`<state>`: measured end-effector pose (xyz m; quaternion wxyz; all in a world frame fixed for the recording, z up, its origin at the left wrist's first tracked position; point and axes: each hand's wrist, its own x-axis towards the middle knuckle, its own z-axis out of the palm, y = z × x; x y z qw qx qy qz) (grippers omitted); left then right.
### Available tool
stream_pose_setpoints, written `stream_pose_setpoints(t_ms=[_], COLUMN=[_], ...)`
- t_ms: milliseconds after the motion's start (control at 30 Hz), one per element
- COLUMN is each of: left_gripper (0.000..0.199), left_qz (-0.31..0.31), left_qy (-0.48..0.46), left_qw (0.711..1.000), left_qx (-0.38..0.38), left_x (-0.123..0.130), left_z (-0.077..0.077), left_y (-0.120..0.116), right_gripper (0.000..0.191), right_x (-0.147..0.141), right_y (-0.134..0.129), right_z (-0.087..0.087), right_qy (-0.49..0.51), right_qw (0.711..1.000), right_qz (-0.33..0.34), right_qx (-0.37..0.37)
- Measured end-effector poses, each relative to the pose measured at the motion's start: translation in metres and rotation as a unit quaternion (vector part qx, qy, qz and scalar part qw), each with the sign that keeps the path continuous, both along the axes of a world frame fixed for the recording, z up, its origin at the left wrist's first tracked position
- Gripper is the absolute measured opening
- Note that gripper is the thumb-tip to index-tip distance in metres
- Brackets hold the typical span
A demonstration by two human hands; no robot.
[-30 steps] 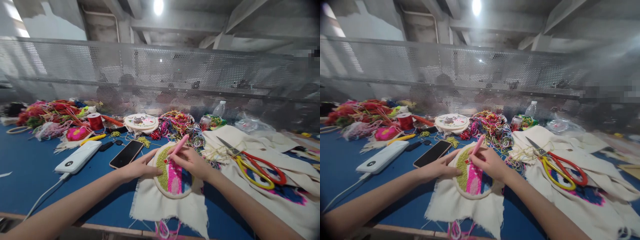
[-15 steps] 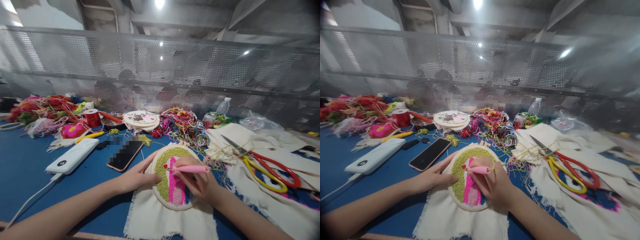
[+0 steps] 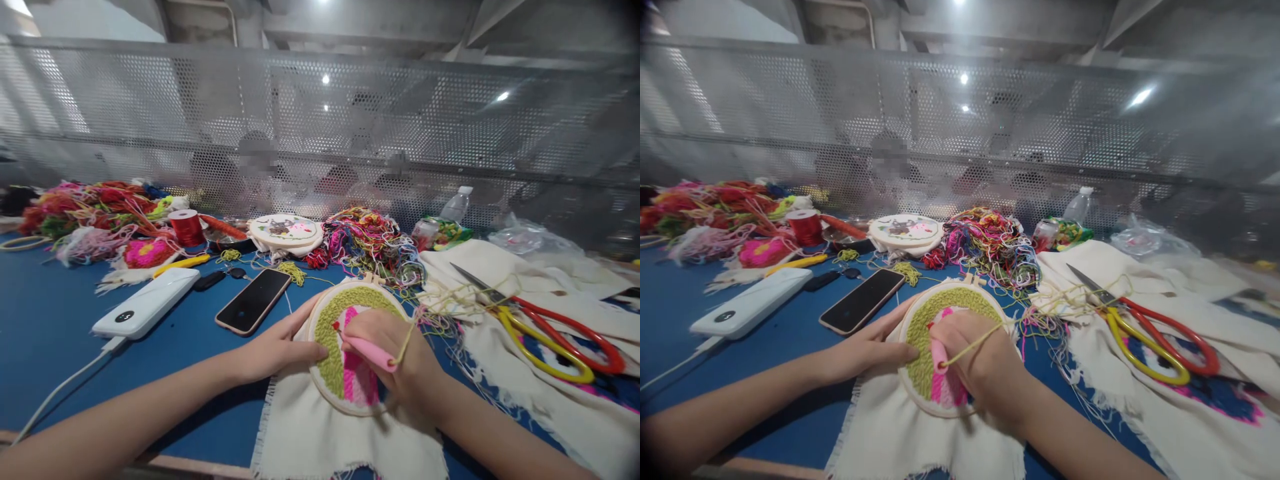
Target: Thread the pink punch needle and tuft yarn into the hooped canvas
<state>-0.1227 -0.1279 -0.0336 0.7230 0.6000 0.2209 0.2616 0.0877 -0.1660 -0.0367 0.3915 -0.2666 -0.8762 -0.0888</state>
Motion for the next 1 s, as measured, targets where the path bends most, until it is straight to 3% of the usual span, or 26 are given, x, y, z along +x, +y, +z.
stream_pose_setpoints(t_ms=[100, 233, 400, 467, 700, 1000], left_gripper=[0.081, 0.080, 0.077, 0.077, 0.077, 0.072], left_qz=[-0.001, 0.006, -0.009, -0.011, -0.004, -0.013], left_qy=[0.005, 0.008, -0.003, -0.010, -0.013, -0.003], left_qw=[1.000, 1.000, 1.000, 1.000, 1.000, 0.999], left_qx=[-0.010, 0.002, -0.013, -0.005, -0.025, -0.042], left_x=[0.001, 0.002, 0.002, 0.002, 0.002, 0.002], left_z=[-0.002, 0.001, 0.002, 0.001, -0.002, -0.002], left_y=[0.002, 0.001, -0.001, -0.001, 0.000, 0.003], right_gripper=[0.018, 0.017, 0.011, 0.012, 0.018, 0.021], right_x=[-0.001, -0.003, 0.001, 0.006, 0.014, 0.016], right_y=[0.004, 0.010, 0.005, 0.003, 0.003, 0.005], right_z=[-0.007, -0.016, -0.009, -0.005, -0.004, -0.006], right_qy=[-0.001, -0.015, 0.106, 0.126, 0.092, 0.091], right_qw=[1.000, 0.999, 0.988, 0.983, 0.991, 0.990], right_qz=[-0.013, -0.031, -0.030, -0.024, 0.036, 0.046], right_qx=[-0.007, 0.038, -0.105, -0.129, -0.093, -0.101])
